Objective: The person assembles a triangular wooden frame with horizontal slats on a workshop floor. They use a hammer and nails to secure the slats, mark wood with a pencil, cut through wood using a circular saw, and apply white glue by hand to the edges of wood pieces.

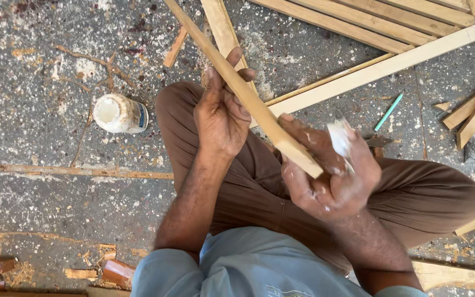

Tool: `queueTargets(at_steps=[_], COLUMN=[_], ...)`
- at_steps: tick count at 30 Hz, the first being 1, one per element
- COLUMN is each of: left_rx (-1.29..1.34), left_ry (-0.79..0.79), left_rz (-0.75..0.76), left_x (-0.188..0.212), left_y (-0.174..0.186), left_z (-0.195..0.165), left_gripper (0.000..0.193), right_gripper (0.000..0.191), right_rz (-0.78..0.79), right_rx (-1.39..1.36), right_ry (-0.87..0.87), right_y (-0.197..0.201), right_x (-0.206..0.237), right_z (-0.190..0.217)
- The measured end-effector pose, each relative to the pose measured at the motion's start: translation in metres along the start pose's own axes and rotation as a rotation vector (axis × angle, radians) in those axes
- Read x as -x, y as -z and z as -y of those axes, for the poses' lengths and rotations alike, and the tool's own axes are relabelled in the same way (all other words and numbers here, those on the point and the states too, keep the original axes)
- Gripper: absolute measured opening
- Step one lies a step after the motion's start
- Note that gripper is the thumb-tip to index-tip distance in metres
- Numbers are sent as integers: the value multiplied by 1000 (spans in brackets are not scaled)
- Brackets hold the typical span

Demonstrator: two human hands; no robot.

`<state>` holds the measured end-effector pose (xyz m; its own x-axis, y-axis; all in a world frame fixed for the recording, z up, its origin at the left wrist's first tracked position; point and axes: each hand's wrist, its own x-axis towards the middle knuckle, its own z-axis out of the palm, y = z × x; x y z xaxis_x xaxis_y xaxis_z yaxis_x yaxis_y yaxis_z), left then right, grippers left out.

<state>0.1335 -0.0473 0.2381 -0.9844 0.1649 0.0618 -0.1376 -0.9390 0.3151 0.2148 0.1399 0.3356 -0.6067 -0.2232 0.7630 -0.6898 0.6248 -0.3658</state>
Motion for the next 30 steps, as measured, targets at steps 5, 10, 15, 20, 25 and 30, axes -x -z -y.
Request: queueTargets(at_steps=[5, 10, 15, 20, 25, 30], left_rx=[-61, -52, -4, -6, -121, -196], left_ry=[-6, 13, 31, 37, -5, -174], left_rz=[80, 57, 88, 0, 43, 32], left_x=[12, 13, 15, 14, 11, 2], left_y=[-7, -6, -9, -8, 2, 1], left_z=[-6, -6, -8, -11, -8, 16], left_gripper=[56, 55, 53, 55, 54, 35], right_gripper=[33, 36, 32, 38, 39, 53], right_rz=[172, 67, 48, -19, -198, -529], right_rx=[177, 18, -84, -294, -329, -871], right_ry=[-232, -262, -239, -296, -249, -560], right_y=[20, 19, 18, 12, 0, -23], right_x=[-15, -19, -16, -4, 23, 38], right_z=[29, 33, 32, 28, 2, -42])
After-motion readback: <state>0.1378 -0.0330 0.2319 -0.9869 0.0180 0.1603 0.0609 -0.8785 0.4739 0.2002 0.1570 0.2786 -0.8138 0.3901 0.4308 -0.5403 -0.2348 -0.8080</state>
